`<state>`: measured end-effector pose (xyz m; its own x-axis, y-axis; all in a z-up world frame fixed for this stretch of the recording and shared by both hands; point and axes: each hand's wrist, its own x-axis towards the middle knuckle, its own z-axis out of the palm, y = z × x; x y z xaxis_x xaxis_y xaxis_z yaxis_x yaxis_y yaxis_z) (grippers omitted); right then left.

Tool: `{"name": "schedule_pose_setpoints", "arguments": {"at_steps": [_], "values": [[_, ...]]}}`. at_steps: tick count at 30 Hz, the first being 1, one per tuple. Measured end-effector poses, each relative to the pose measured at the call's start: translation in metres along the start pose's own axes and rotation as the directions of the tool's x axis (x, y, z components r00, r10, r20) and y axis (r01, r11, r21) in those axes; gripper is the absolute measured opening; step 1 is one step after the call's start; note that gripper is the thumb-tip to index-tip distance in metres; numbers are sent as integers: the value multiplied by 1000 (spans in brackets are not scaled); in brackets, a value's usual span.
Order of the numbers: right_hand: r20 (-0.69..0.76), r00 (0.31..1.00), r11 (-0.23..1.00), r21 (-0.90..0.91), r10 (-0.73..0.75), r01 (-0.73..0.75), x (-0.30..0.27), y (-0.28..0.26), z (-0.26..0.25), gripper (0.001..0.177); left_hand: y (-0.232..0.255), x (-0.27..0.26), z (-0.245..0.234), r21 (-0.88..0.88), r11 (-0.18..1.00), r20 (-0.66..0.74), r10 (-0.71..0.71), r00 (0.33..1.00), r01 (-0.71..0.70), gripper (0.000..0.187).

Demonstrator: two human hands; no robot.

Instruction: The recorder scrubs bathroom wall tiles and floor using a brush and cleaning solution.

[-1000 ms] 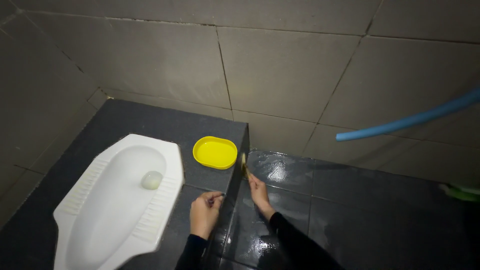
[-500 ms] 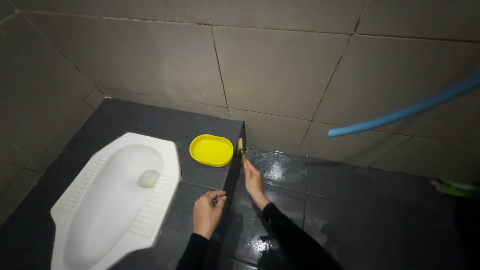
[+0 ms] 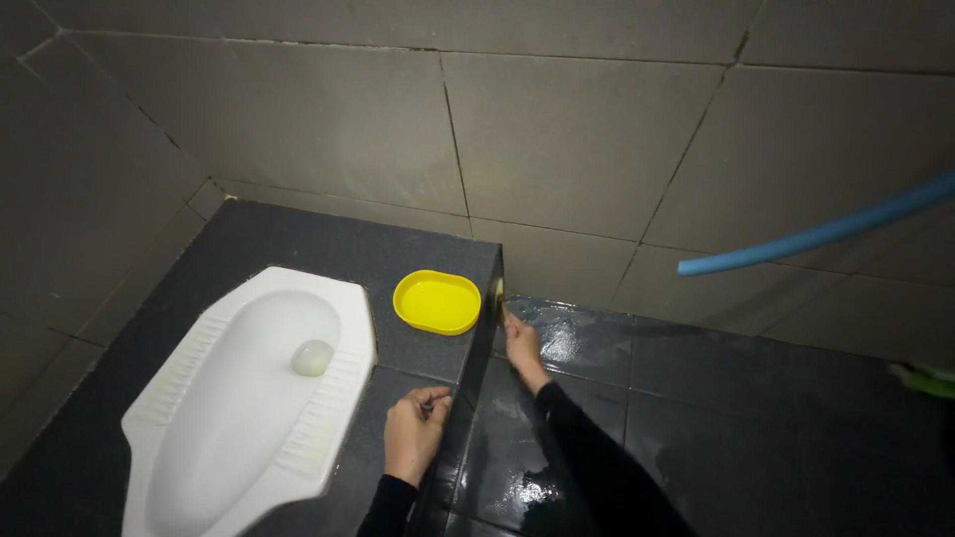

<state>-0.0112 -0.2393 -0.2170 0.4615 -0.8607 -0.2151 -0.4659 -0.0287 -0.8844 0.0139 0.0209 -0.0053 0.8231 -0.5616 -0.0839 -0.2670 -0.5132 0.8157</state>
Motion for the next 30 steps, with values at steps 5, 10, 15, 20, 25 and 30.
{"name": "schedule_pose_setpoints", "arguments": {"at_steps": [5, 10, 15, 20, 25, 30], "values": [[-256, 903, 916, 119, -345, 384, -61, 3, -1, 40, 5, -5, 2, -19, 999, -6, 30, 1000, -30, 22], [-87, 919, 914, 100, -385, 393, -90, 6, -12, 38, 20, -6, 1, 29, 998, -4, 63, 998, -63, 22], [-99, 960, 946, 168, -263, 277, -98, -12, -9, 42, 21, -13, 6, 20, 996, 5, 91, 996, -91, 22], [-3, 959, 959, 28, -283, 283, -113, -15, -16, 38, 13, -9, 13, 24, 994, 4, 103, 995, -103, 22], [110, 982, 988, -10, -152, 154, -118, 23, -10, 40, 18, -13, 20, -44, 993, 4, 109, 994, -109, 21], [21, 941, 940, 58, -337, 335, -134, 8, -14, 41, 7, -11, 25, -43, 991, -12, 123, 992, -124, 20]]}}
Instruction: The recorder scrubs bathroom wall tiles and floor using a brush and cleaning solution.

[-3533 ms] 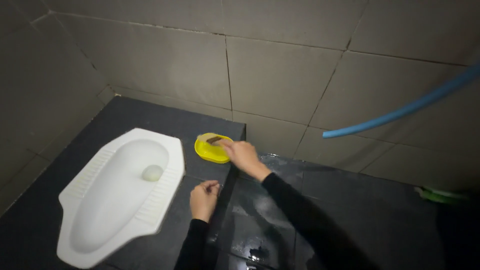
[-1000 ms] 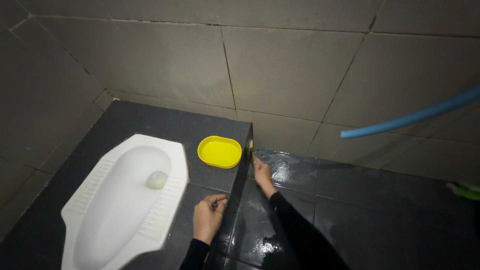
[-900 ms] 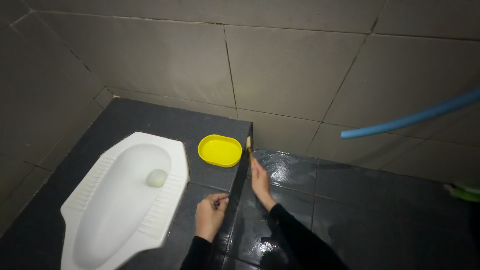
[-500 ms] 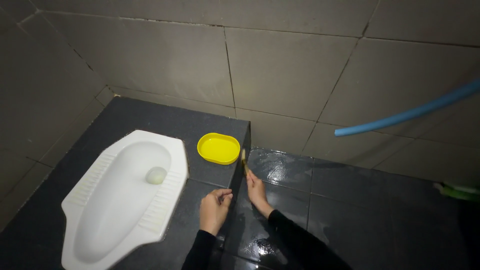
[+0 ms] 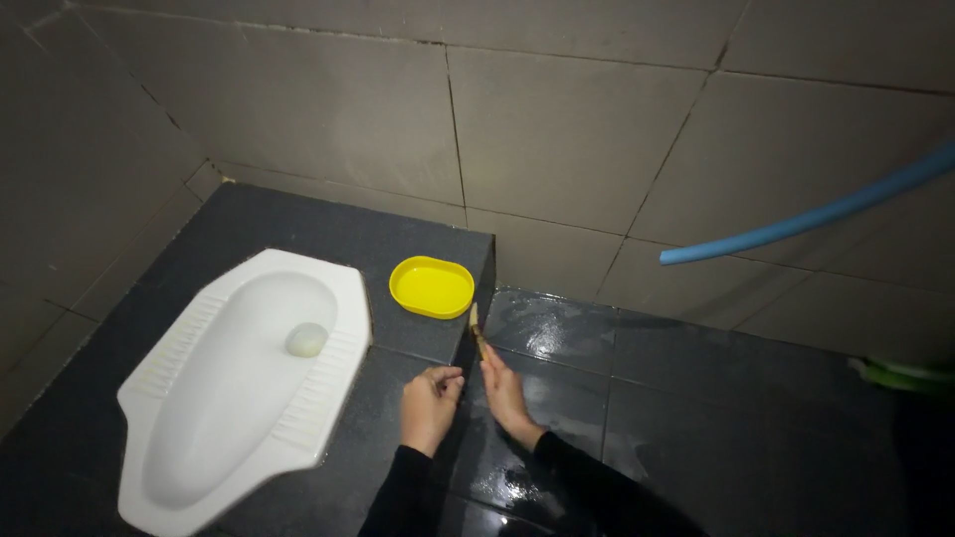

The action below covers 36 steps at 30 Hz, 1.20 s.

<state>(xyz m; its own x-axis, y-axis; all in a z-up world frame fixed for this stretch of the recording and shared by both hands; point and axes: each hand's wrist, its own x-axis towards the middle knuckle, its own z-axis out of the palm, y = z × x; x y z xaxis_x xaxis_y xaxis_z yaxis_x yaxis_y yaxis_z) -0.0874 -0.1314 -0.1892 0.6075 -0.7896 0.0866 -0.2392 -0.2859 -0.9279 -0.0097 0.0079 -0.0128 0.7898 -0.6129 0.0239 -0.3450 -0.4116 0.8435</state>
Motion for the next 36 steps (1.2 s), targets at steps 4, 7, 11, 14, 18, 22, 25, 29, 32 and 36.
{"name": "schedule_pose_setpoints", "arguments": {"at_steps": [4, 7, 11, 14, 18, 22, 25, 29, 32, 36], "values": [[70, 994, 991, -110, 84, -75, 23, 41, -2, 47, 10, -1, -7, 19, 999, -6, -41, 999, 41, 20], [-46, 999, 1000, -26, 6, -7, 43, 76, -16, 37, 9, 0, -10, 9, 999, -1, -41, 999, 41, 21], [33, 917, 909, 128, 397, -398, 44, 10, -18, 41, 4, -2, -10, 20, 999, -3, -31, 1000, 31, 21], [-148, 985, 989, 101, -90, 106, 53, 42, 11, 39, 6, -2, -9, 47, 998, 5, -48, 999, 48, 22], [-70, 995, 997, 3, 74, -74, 87, 49, 14, 38, -3, 5, -8, 26, 999, 1, -32, 999, 32, 22], [-250, 966, 993, 76, -66, 87, 113, -27, -10, 40, -4, 3, -6, 16, 999, -1, -33, 999, 33, 21], [-269, 956, 991, 24, -117, 128, 151, -2, -5, 40, 1, 3, -13, 52, 996, -3, -78, 997, 78, 22], [-126, 991, 986, -148, 53, -71, 114, -44, -27, 39, -1, 3, -15, 54, 994, 1, -97, 995, 97, 22], [-128, 991, 998, -59, -30, 22, 59, -49, -24, 39, 0, 3, -12, 33, 995, 11, -92, 996, 91, 23], [-133, 974, 983, -34, -181, 178, 40, -48, -29, 38, 5, 8, -3, -1, 998, 20, -60, 998, 60, 22]]}}
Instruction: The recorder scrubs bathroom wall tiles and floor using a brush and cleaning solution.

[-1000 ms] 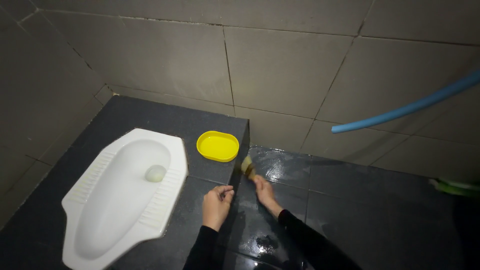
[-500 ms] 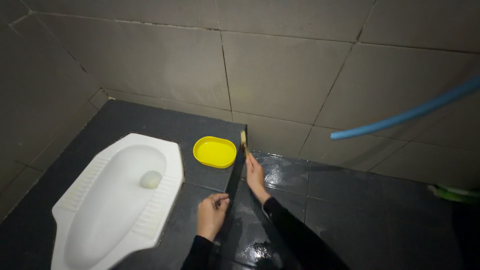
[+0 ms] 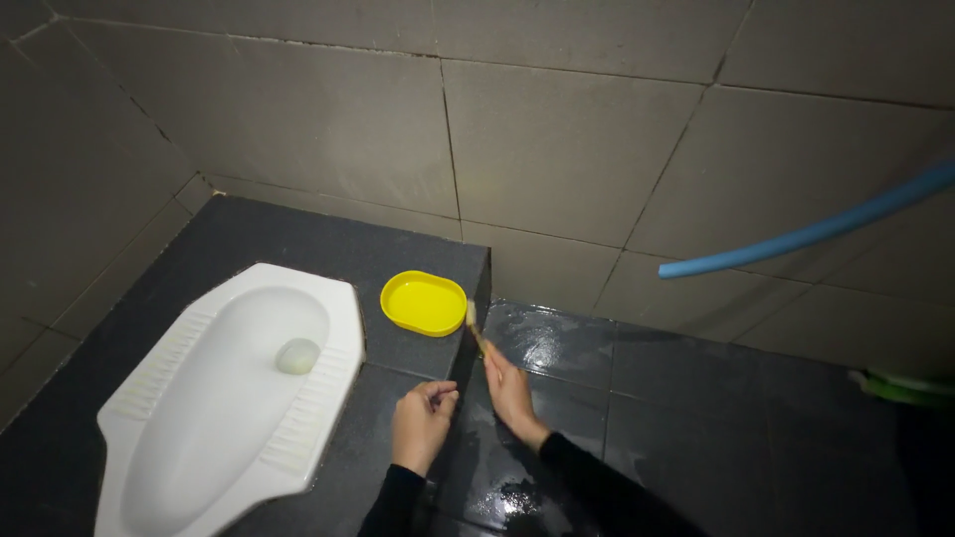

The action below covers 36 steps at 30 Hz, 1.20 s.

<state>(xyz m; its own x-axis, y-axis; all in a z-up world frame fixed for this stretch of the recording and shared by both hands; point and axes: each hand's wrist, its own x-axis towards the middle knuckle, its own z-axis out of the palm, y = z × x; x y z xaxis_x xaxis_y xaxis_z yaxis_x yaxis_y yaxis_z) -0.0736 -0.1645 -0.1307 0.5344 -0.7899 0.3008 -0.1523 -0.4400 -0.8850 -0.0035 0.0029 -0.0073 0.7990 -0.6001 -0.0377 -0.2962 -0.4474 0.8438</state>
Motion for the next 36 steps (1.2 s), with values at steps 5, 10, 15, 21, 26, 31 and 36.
{"name": "schedule_pose_setpoints", "arguments": {"at_steps": [5, 10, 15, 21, 26, 31, 36], "values": [[13, 990, 986, -91, 138, -137, 68, 10, 5, 35, -4, -7, -1, 21, 1000, 23, 2, 1000, -3, 22], [100, 975, 975, -119, 199, -186, 34, -19, -7, 46, -1, -4, -15, 54, 999, -48, 0, 999, 3, 21], [104, 994, 1000, 18, 15, -17, -54, 110, 3, 39, -5, -4, -8, 13, 1000, -22, -3, 1000, 4, 22], [223, 772, 649, 434, 595, -625, -20, 121, -33, 37, -19, -6, -25, 7, 1000, -53, 14, 998, -14, 22], [323, 720, 341, 714, 614, -611, -27, 86, -8, 39, -14, -8, -27, -12, 1000, -68, 7, 998, -7, 22], [467, 530, 338, 435, 708, -835, -62, 70, 34, 35, -14, -9, -27, 29, 1000, -54, 5, 999, -3, 22], [535, 587, 401, 431, 608, -808, -59, 44, 18, 40, -14, -8, -29, 14, 1000, -78, 6, 997, -5, 21]]}}
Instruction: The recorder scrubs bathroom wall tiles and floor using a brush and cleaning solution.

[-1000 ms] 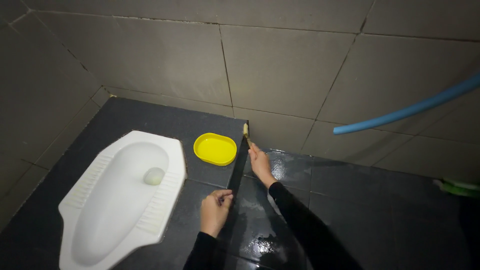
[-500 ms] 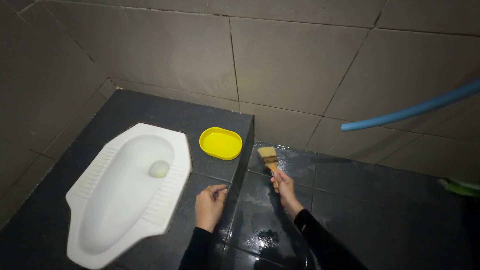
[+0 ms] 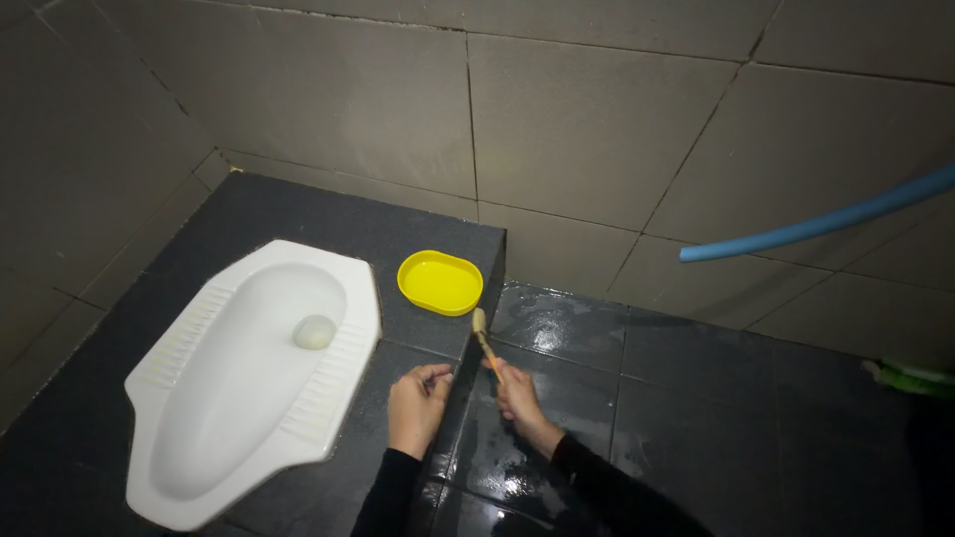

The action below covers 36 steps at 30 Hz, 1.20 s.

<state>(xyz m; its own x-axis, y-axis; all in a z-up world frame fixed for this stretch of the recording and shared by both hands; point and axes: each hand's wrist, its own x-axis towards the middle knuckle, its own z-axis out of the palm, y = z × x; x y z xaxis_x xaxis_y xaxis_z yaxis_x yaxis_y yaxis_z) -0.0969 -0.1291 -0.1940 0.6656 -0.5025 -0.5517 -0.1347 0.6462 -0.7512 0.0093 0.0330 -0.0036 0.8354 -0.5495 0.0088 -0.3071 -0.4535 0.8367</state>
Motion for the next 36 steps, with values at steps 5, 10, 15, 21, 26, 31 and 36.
{"name": "schedule_pose_setpoints", "arguments": {"at_steps": [5, 10, 15, 21, 26, 31, 36], "values": [[-32, 999, 998, -55, 8, -9, 7, 3, -8, 43, 10, -1, 2, 20, 1000, 5, 11, 1000, -11, 21], [100, 973, 978, -27, 209, -207, -18, 20, -12, 47, 1, -3, 13, 13, 1000, 16, 2, 1000, -2, 21], [38, 992, 960, -257, 121, -108, 31, 54, -35, 55, 11, 0, 14, 22, 997, 3, 73, 997, -73, 20], [45, 999, 992, -129, 3, 2, 7, 28, -8, 52, 6, 0, 13, 22, 999, -1, 42, 999, -41, 20], [-67, 976, 885, -412, 208, -217, 16, 17, 1, 55, 10, 3, 10, 75, 997, 14, 10, 1000, -11, 20], [-5, 986, 818, -560, -167, 136, 94, 84, -77, 54, 2, 4, 13, 19, 999, -17, 30, 999, -29, 19], [13, 773, 534, -715, -634, 451, 63, -60, -92, 43, -8, 3, -3, 29, 1000, -55, 3, 998, -2, 20]]}}
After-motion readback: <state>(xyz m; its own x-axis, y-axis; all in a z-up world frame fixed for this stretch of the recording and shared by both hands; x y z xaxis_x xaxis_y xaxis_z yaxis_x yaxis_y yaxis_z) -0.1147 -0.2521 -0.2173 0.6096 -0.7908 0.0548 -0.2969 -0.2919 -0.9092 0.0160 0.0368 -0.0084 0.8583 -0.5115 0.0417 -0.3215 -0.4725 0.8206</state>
